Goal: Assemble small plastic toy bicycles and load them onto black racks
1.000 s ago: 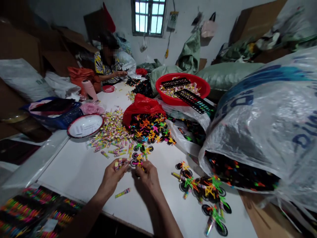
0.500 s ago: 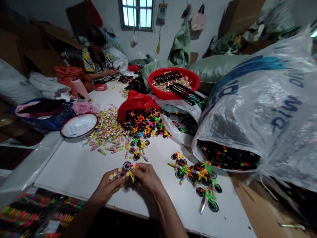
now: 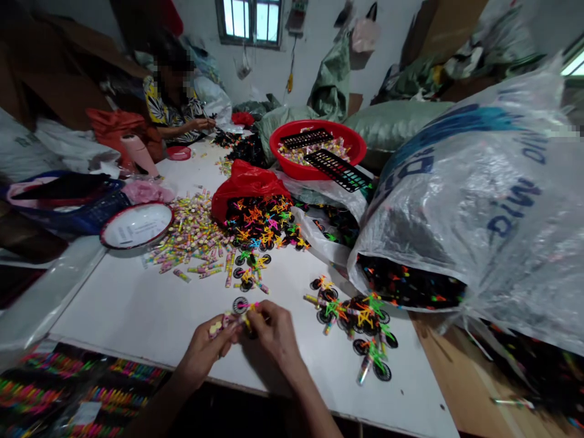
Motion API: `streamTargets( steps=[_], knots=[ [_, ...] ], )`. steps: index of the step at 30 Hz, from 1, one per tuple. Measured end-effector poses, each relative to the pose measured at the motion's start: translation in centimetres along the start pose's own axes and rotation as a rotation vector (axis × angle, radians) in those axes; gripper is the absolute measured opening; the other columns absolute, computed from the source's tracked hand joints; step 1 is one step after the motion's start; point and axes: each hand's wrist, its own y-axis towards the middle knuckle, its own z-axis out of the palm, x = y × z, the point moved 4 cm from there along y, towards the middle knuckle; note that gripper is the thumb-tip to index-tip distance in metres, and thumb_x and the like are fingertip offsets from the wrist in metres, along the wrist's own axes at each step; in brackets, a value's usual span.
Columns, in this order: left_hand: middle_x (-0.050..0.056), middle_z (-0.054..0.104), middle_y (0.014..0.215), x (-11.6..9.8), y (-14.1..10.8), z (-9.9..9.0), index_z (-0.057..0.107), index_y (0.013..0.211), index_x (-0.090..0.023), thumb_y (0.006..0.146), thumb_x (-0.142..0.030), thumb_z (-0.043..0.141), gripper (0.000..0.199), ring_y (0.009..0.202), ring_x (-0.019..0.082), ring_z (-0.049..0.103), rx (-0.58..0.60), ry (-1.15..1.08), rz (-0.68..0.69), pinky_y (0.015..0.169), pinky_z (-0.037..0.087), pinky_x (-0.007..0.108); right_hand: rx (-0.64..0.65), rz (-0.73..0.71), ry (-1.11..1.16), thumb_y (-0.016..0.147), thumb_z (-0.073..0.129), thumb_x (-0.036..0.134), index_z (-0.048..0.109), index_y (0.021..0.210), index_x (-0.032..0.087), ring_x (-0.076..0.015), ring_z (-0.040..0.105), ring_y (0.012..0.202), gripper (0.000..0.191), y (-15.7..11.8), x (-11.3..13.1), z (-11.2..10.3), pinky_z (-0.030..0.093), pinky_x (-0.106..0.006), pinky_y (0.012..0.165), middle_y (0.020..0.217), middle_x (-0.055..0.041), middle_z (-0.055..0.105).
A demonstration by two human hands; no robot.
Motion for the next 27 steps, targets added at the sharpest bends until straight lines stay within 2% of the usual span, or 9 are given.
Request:
streamTargets(
  steps=[4, 6, 8, 10, 12, 14, 17, 20, 27],
  knots=[
    [0.004, 0.062, 0.075, 0.4, 0.7, -1.3, 0.063, 0.103, -0.012, 0.065, -0.049, 0.074, 0.054, 0.061, 0.012, 0.053, -0.009, -0.151, -0.046, 0.048, 0.034, 0.020, -0.266, -0.009, -0.554, 0.085, 0.049, 0.038, 0.066, 0.078, 0.018, -0.0196, 0.057, 0.066, 0.028, -0.3, 1.6, -10.5, 0.040, -0.027, 0.057, 0.070, -0.0074, 0.063],
    [0.002, 0.060, 0.072, 0.6, 0.9, -1.3, 0.062, 0.107, -0.013, 0.064, -0.046, 0.077, 0.056, 0.060, 0.010, 0.051, -0.009, -0.174, -0.076, 0.045, 0.031, 0.018, -0.450, -0.014, -0.870, 0.085, 0.049, 0.025, 0.066, 0.083, 0.017, -0.0237, 0.058, 0.079, 0.019, 1.4, 2.5, -11.9, 0.041, -0.030, 0.065, 0.083, -0.0132, 0.064],
    [0.001, 0.059, 0.070, 0.5, 1.2, -0.9, 0.062, 0.108, -0.013, 0.065, -0.044, 0.077, 0.056, 0.055, 0.007, 0.047, 0.033, -0.163, -0.098, 0.042, 0.027, 0.017, -0.429, -0.066, -0.980, 0.081, 0.052, 0.014, 0.065, 0.092, 0.017, -0.0248, 0.056, 0.091, 0.018, 4.8, 2.6, -9.1, 0.040, -0.031, 0.074, 0.098, -0.0153, 0.063],
    [0.001, 0.059, 0.071, 0.2, 1.4, -0.7, 0.063, 0.105, -0.014, 0.065, -0.046, 0.076, 0.052, 0.054, 0.006, 0.046, 0.037, -0.154, -0.106, 0.042, 0.027, 0.016, -0.153, -0.205, -1.046, 0.080, 0.052, 0.012, 0.062, 0.100, 0.018, -0.0228, 0.053, 0.097, 0.024, 8.9, 2.2, -3.7, 0.039, -0.030, 0.079, 0.106, -0.0132, 0.061],
    [0.000, 0.058, 0.070, -0.2, 1.8, -1.1, 0.064, 0.100, -0.014, 0.066, -0.048, 0.074, 0.049, 0.052, 0.005, 0.045, 0.001, -0.144, -0.089, 0.042, 0.027, 0.016, -0.035, -0.251, -1.047, 0.082, 0.052, 0.016, 0.061, 0.099, 0.017, -0.0214, 0.053, 0.097, 0.020, 12.0, 1.7, 0.3, 0.038, -0.028, 0.078, 0.105, -0.0115, 0.061],
    [-0.001, 0.057, 0.067, -0.6, 2.2, -1.7, 0.065, 0.096, -0.015, 0.068, -0.050, 0.072, 0.045, 0.047, 0.003, 0.040, -0.033, -0.127, -0.060, 0.041, 0.026, 0.016, -0.041, -0.241, -1.030, 0.086, 0.047, 0.019, 0.061, 0.095, 0.016, -0.0201, 0.054, 0.091, 0.017, 13.3, 1.2, 1.5, 0.038, -0.027, 0.074, 0.098, -0.0107, 0.062],
    [-0.004, 0.052, 0.063, -1.0, 2.8, -2.1, 0.065, 0.095, -0.015, 0.070, -0.049, 0.071, 0.043, 0.045, 0.002, 0.033, -0.044, -0.122, -0.037, 0.040, 0.024, 0.014, -0.114, -0.236, -0.854, 0.091, 0.038, 0.024, 0.062, 0.086, 0.015, -0.0176, 0.056, 0.079, 0.026, 12.0, 0.8, 0.2, 0.037, -0.026, 0.068, 0.085, -0.0080, 0.063],
    [-0.007, 0.046, 0.062, -0.9, 3.2, -1.4, 0.063, 0.099, -0.016, 0.069, -0.048, 0.072, 0.045, 0.044, 0.001, 0.030, -0.022, -0.148, -0.057, 0.043, 0.028, 0.015, -0.064, -0.234, -0.399, 0.092, 0.039, 0.036, 0.062, 0.077, 0.015, -0.0152, 0.056, 0.070, 0.035, 8.2, 0.6, -0.3, 0.038, -0.024, 0.064, 0.075, -0.0043, 0.061],
    [-0.009, 0.040, 0.051, -0.4, 3.0, -1.2, 0.064, 0.088, -0.014, 0.068, -0.044, 0.073, 0.037, 0.043, 0.003, 0.030, 0.082, -0.103, -0.019, 0.042, 0.024, 0.016, 0.078, 0.032, 0.240, 0.075, 0.063, 0.052, 0.064, 0.068, 0.015, -0.0125, 0.049, 0.058, 0.037, 3.3, -0.3, 3.7, 0.037, -0.024, 0.056, 0.061, 0.0000, 0.056]
  ],
)
